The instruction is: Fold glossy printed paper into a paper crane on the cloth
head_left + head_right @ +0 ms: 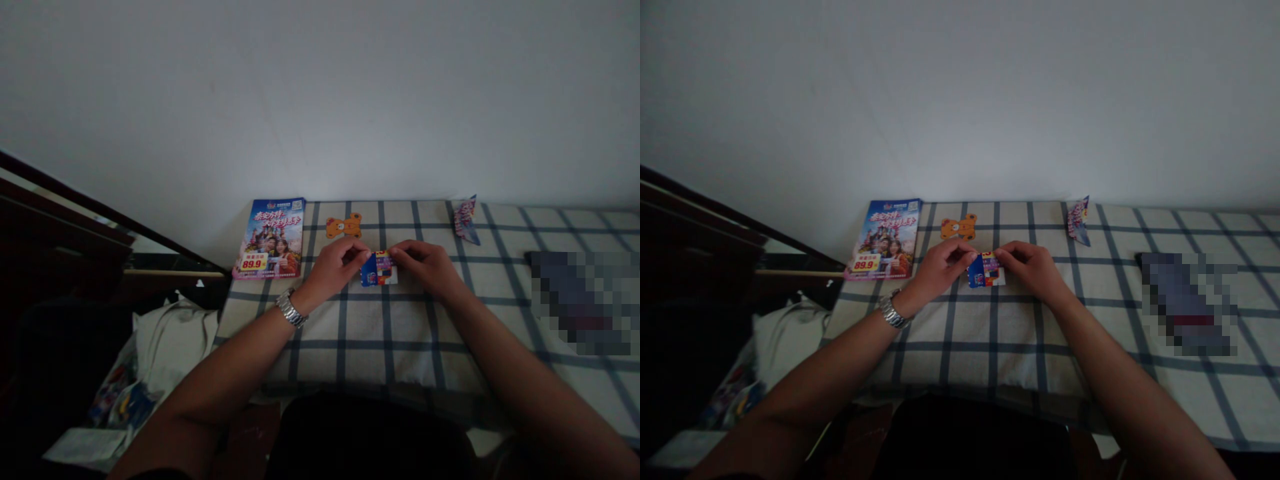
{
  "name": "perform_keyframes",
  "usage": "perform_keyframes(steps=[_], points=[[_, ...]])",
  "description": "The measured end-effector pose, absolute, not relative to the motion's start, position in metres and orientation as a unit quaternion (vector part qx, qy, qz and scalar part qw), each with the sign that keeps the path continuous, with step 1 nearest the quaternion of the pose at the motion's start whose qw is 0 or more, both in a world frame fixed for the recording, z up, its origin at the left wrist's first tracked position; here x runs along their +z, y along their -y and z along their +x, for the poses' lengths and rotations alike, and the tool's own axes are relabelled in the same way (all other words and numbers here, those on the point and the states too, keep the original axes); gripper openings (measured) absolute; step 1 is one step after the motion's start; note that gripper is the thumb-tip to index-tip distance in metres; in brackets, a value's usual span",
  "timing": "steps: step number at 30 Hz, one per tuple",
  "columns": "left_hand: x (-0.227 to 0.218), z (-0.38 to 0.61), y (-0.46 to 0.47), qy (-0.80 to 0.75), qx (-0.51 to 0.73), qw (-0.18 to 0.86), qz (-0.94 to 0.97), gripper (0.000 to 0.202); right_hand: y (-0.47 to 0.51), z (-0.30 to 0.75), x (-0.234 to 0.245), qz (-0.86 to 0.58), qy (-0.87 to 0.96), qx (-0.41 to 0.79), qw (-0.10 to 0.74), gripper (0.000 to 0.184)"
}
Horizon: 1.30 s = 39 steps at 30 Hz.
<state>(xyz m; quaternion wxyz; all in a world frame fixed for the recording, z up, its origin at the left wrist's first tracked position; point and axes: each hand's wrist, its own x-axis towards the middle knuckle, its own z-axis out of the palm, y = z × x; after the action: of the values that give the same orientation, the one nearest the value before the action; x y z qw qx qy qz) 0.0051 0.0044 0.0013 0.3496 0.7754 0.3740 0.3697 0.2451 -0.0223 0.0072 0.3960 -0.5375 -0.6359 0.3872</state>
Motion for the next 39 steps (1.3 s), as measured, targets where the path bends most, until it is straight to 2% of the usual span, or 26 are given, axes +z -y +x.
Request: perform_keyframes(steps=[10, 20, 28, 39], points=[[0.0035, 0.0049, -0.0031, -0.364, 0.366, 0.363, 0.776, 0.025, 0.0245, 0.2458, 0.0040, -0.526, 0.638, 0.410, 0.386, 0.038], [0.0028, 0.0064, -0.0004, -0.342, 0.345, 0.409, 0.773, 0.021, 0.0246, 0.2446, 0.0059, -0.525, 0.659, 0.385, 0.377, 0.040], [0.0025, 0.0082, -0.0014, -0.342, 0.348, 0.405, 0.773, 0.015, 0.0241, 0.2445, 0.0041, -0.530, 0.695, 0.347, 0.340, 0.042], [0.0024, 0.0078, -0.0019, -0.350, 0.361, 0.408, 0.762, 0.017, 0.0227, 0.2437, 0.0008, -0.518, 0.672, 0.385, 0.362, 0.039]])
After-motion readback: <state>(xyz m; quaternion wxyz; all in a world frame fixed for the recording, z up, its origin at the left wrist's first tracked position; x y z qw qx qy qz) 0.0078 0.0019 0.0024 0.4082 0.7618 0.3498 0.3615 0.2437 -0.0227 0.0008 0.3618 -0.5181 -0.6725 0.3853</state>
